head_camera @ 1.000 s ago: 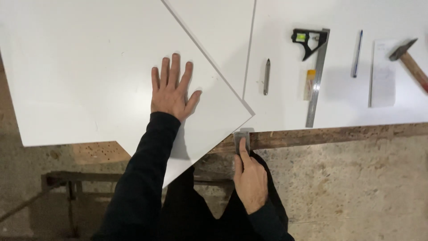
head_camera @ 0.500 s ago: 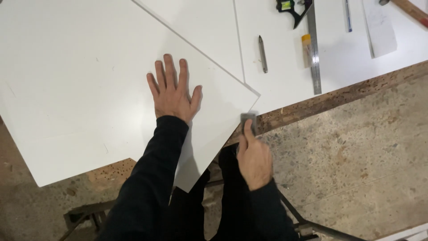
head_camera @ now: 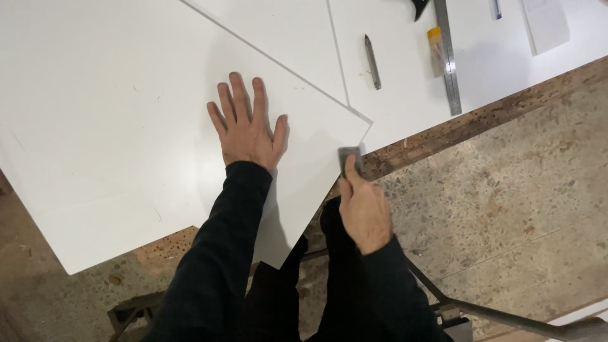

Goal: Cleaning the edges and surfaces of white furniture panels using a metal scraper tool in a workshop.

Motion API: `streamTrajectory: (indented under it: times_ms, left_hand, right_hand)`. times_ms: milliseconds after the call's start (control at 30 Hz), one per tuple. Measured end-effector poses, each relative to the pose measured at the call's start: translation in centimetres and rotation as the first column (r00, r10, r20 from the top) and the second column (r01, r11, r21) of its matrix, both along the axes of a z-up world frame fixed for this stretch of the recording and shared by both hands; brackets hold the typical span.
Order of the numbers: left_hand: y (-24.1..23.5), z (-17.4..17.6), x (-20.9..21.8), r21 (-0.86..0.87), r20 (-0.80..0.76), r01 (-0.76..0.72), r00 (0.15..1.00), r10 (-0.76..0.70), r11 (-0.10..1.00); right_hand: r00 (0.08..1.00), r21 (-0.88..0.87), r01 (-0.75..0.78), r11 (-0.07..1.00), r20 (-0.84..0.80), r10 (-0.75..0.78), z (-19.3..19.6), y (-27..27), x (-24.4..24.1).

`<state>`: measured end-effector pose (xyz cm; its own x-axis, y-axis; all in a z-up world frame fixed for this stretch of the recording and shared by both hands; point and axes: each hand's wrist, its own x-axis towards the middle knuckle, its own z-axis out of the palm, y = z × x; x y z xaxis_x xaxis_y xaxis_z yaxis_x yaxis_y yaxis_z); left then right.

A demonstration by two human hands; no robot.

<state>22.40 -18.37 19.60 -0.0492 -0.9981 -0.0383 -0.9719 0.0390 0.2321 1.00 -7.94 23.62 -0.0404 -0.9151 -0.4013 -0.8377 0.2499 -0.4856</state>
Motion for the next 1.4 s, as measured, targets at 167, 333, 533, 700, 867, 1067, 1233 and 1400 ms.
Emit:
streamTrajectory:
  times_ms: [167, 333, 533, 700, 867, 1067, 1233, 1400]
  left_hand:
    - [-0.3, -0.1, 0.0, -0.019, 0.001, 0.006, 1.0, -0.006, 1.0]
    - [0.6, 0.2, 0.2, 0.018, -0.015, 0.004, 1.0, -0.004, 1.0]
    - [0.0, 0.0, 0.1, 0.001, 0.012, 0.002, 1.0, -0.002, 1.0]
    - [-0.1, 0.5, -0.1, 0.012, -0.01, -0.001, 1.0, 0.002, 1.0]
    - [-0.1, 0.0, 0.1, 0.009, -0.001, 0.0, 1.0, 0.0, 1.0]
    - [-0.3, 0.0, 0.0, 0.004, -0.001, 0.009, 1.0, -0.009, 1.0]
    - [0.2, 0.5, -0.1, 0.04, -0.026, -0.009, 1.0, 0.01, 0.999]
    - [-0.2, 0.2, 0.1, -0.001, -0.018, 0.011, 1.0, -0.011, 1.0]
  right_hand:
    - [0.988, 0.073, 0.155, 0.985, 0.015, -0.156, 0.5, -1.7, -0.7]
    - [0.997, 0.018, 0.071, 0.997, 0.042, -0.072, 0.2, -0.9, -1.1]
    - [0.998, -0.006, 0.0, 1.0, 0.065, 0.0, 0.0, -0.1, -0.7]
    - [0.991, 0.107, 0.094, 0.99, -0.11, -0.083, 2.0, -3.0, -1.2]
    - [0.999, 0.115, 0.03, 0.993, -0.044, -0.025, 0.9, -1.0, -0.3]
    - [0.996, 0.172, 0.055, 0.984, -0.08, -0.042, 1.5, 0.6, 1.0]
    - [1.0, 0.261, 0.024, 0.965, -0.012, -0.022, 1.4, 0.4, -0.3]
    - [0.995, 0.282, 0.031, 0.959, -0.101, -0.002, 2.4, 2.1, 2.1]
